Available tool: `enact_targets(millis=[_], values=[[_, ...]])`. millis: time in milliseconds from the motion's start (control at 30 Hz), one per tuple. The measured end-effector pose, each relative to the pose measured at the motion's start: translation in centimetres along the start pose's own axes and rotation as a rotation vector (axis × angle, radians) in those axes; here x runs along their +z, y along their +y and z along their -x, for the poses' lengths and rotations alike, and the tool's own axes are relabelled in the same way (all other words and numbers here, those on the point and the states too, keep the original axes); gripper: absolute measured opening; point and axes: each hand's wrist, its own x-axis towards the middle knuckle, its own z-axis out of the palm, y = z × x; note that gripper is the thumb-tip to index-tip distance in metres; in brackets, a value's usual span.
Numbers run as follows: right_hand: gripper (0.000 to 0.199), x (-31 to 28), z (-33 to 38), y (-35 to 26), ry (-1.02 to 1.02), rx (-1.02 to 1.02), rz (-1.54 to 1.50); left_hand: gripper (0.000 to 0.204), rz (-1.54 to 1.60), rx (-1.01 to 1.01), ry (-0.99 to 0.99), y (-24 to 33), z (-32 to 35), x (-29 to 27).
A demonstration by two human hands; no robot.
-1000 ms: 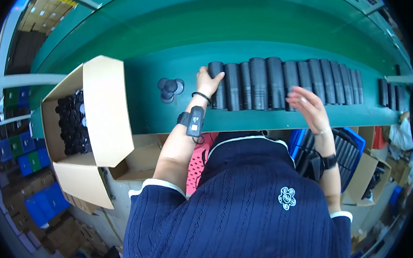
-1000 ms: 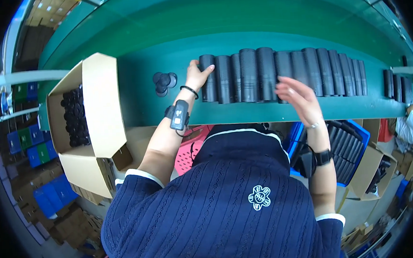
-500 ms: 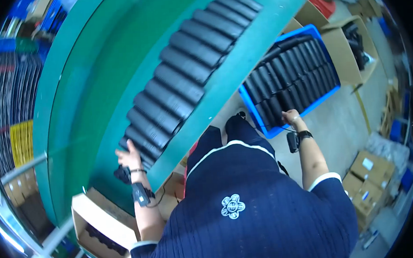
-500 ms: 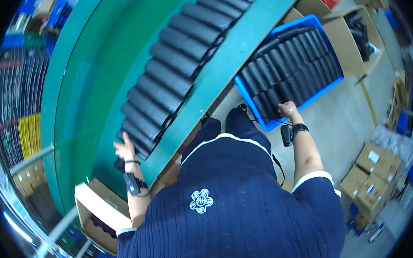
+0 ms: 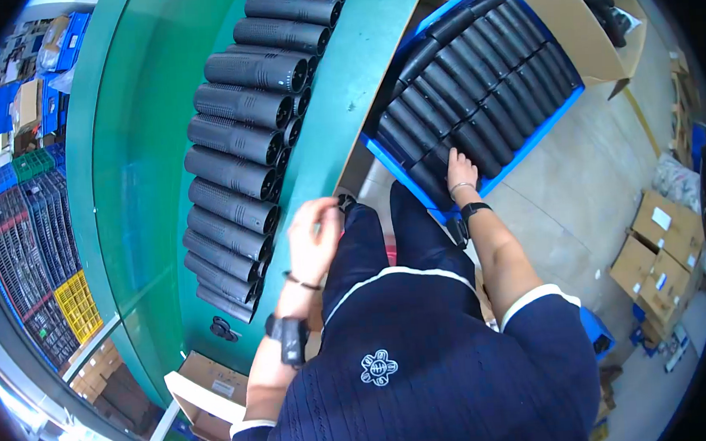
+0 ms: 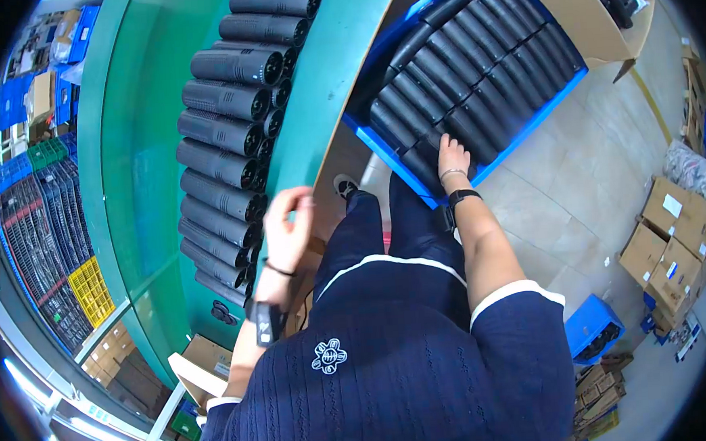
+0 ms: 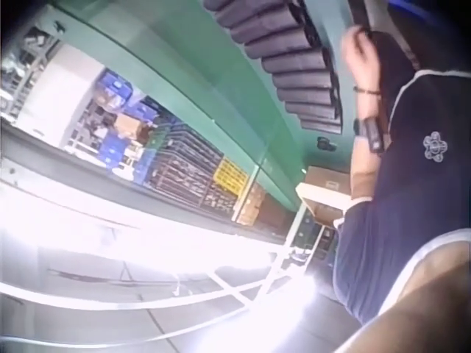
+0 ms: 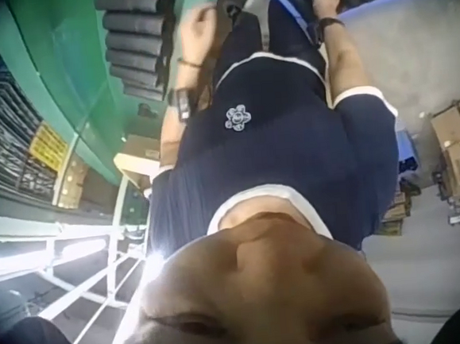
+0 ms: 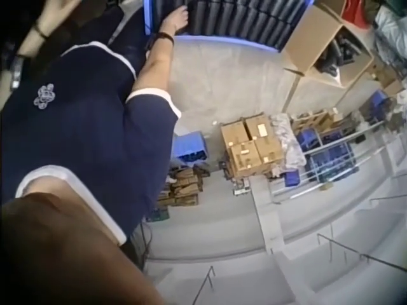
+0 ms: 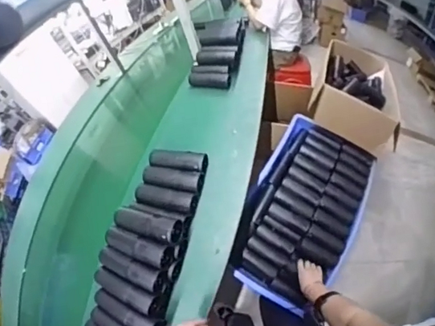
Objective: The person picks up a black cylinder from a blue bin, presses a black cap onto its end, and places the assembled unit onto a green conveyor belt. This process is repeated for several cylinders, occasionally involving picking up a cap from a cardboard box.
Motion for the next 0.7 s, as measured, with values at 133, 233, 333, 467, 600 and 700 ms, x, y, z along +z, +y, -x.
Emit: enact_targets(millis=[133,233,333,467,600,700], values=[[0.078,-4.4,1.2,-0.8,-0.034,-0.23,-0.454,0.027,0.165,-0.066,-0.325,-0.8,-2.2,6.5],[0.079,-8.4,4.0,-1.3,-0.027,-0.478,-1.041,0.051,0.216,-0.025,-0.319,0.1,-3.3,10.2],[0.073,-12.5,7.6,-3.7,-0.216,-0.565,-1.469,0.078,0.385,0.036,-0.351,0.9,-4.3,11.6],[0.06,-16.4,8.6,-2.3,-0.55,-0.503,-2.166,0.084,0.292,0.313,-0.448,4.6,-4.9,10.4],[0.047,-17.6,8.9,-1.6,-0.347,-0.548,-2.087,0.078,0.212,0.444,-0.387,6.8,-5.1,10.9],[0.04,-18.0,8.3,-1.3,-0.236,-0.505,-2.023,0.075,0.177,0.477,-0.372,7.5,-5.4,11.2]])
